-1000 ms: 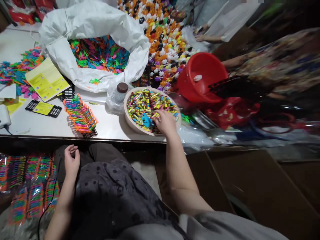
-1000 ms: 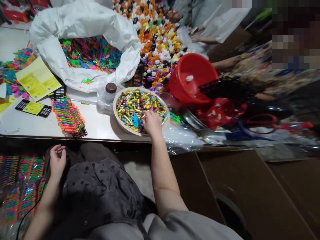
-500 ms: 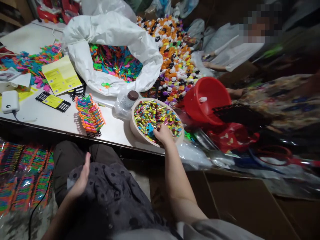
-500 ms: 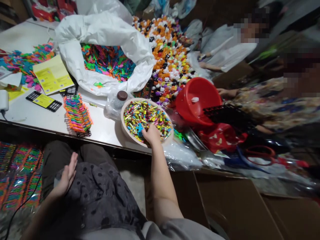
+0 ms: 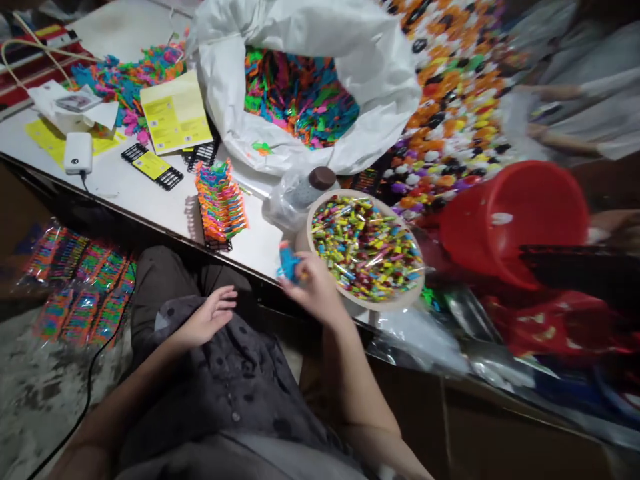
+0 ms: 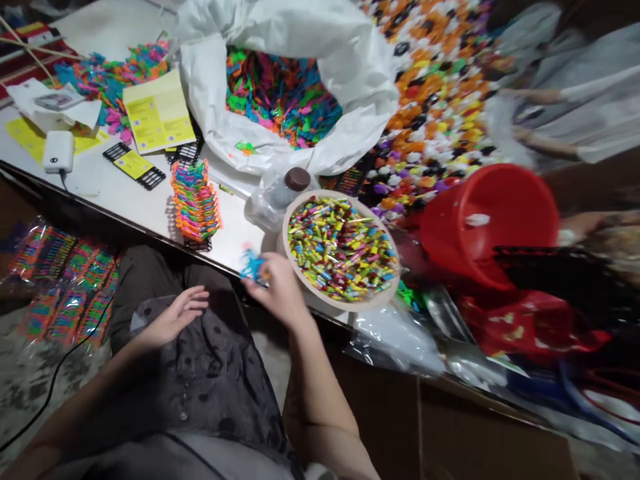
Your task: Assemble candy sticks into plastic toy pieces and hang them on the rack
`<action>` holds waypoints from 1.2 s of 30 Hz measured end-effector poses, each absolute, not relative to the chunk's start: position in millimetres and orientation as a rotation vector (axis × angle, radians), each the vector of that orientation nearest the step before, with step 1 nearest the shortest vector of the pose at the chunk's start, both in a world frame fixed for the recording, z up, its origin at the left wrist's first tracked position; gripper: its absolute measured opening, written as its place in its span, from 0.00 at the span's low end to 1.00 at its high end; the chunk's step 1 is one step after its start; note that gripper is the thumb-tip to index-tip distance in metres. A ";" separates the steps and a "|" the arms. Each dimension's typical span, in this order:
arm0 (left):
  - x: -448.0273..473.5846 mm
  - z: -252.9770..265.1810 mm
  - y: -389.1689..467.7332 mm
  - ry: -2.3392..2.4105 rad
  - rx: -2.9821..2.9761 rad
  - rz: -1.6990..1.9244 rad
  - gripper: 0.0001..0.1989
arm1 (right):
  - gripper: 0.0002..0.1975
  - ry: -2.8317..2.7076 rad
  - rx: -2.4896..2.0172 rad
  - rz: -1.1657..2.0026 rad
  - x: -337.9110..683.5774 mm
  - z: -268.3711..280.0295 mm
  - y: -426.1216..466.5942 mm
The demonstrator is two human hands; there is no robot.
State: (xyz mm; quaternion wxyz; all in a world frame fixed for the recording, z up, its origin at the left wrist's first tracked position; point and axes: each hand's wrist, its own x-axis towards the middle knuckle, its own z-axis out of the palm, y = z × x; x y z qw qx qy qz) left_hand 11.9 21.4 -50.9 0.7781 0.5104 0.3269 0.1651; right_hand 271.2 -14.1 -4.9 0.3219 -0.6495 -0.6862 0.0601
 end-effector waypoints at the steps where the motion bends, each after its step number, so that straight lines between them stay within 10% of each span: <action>1: 16.5 -45.3 22.7 0.664 1.086 0.403 0.38 | 0.11 -1.983 -1.570 0.243 244.4 -2.2 -13.2; 21: 0.9 -34.7 23.7 1.105 0.738 0.771 0.27 | 0.17 -0.699 -1.257 1.087 156.4 -33.9 -5.1; 36: -1.7 -40.8 28.4 1.158 0.777 0.781 0.25 | 0.14 -0.901 -1.338 1.165 148.4 -50.0 -4.1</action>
